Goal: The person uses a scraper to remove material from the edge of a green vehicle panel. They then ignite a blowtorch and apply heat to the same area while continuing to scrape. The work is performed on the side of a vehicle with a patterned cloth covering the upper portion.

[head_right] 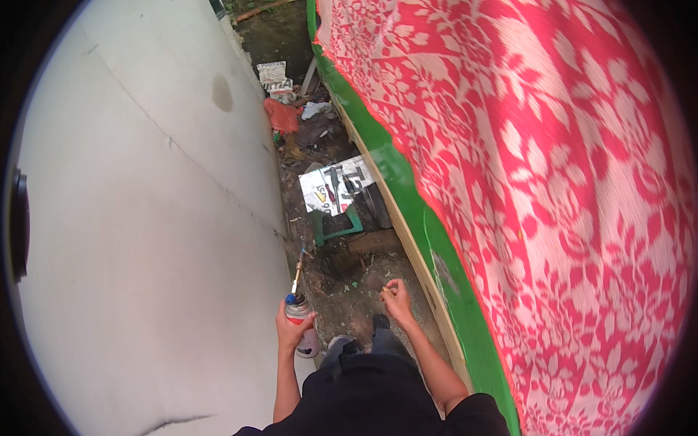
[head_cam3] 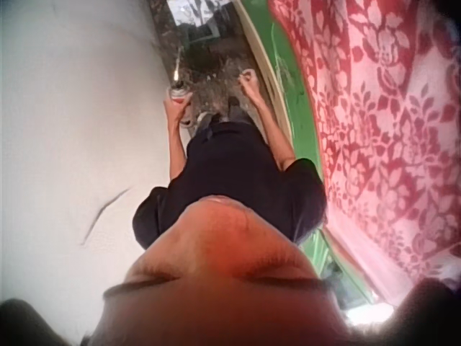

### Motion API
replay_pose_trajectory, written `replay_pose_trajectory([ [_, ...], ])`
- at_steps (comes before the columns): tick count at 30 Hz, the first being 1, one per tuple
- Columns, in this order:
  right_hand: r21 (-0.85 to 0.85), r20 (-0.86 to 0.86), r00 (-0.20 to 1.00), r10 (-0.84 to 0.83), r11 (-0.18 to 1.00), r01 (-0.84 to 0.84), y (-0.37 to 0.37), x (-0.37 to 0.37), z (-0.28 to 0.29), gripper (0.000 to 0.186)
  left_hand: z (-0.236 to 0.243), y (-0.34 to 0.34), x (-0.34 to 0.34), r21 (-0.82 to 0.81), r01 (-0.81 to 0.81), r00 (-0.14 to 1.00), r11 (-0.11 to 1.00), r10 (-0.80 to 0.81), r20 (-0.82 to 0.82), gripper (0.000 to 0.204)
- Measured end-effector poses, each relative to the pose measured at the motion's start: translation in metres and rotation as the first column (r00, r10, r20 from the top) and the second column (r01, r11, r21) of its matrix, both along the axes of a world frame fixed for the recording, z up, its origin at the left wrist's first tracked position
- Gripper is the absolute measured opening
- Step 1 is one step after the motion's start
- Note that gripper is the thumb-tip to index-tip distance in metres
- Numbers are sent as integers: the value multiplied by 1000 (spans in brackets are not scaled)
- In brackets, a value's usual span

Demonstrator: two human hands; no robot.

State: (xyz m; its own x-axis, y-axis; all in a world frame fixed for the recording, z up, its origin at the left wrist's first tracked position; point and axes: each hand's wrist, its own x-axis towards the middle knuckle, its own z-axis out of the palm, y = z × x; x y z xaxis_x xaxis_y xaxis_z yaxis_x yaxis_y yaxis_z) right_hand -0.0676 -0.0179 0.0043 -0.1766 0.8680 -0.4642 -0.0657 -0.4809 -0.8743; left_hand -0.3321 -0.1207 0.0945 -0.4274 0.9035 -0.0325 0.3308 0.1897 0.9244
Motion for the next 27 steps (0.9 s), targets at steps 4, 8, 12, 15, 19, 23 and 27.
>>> replay_pose_trajectory([
  [4, 17, 8, 999, -48, 999, 47, -50, 25, 7, 21, -3, -32, 17, 51, 47, 998, 998, -49, 37, 51],
  [8, 14, -21, 995, -94, 995, 95, -109, 47, 9, 20, -4, -66, 30, 42, 116, 991, 992, -118, 58, 48],
  [12, -20, 3, 986, -165, 986, 165, -175, 71, 4, 25, -17, -113, 46, 89, 165, 984, 982, -169, 47, 46],
  [15, -46, -16, 984, -179, 983, 178, -226, 86, 9, 21, -22, -155, 60, 32, 195, 971, 980, -197, 137, 45],
  [19, -77, -9, 971, -237, 969, 236, -278, 116, 19, 21, -15, -194, 81, -51, 213, 944, 976, -192, 270, 49],
  [23, -66, 4, 948, -319, 946, 319, -300, 142, 23, 21, -14, -206, 99, -55, 248, 944, 967, -229, 236, 52],
  [27, -36, -44, 941, -335, 942, 334, -311, 169, 26, 21, -22, -211, 121, -18, 211, 965, 977, -205, 166, 47],
])
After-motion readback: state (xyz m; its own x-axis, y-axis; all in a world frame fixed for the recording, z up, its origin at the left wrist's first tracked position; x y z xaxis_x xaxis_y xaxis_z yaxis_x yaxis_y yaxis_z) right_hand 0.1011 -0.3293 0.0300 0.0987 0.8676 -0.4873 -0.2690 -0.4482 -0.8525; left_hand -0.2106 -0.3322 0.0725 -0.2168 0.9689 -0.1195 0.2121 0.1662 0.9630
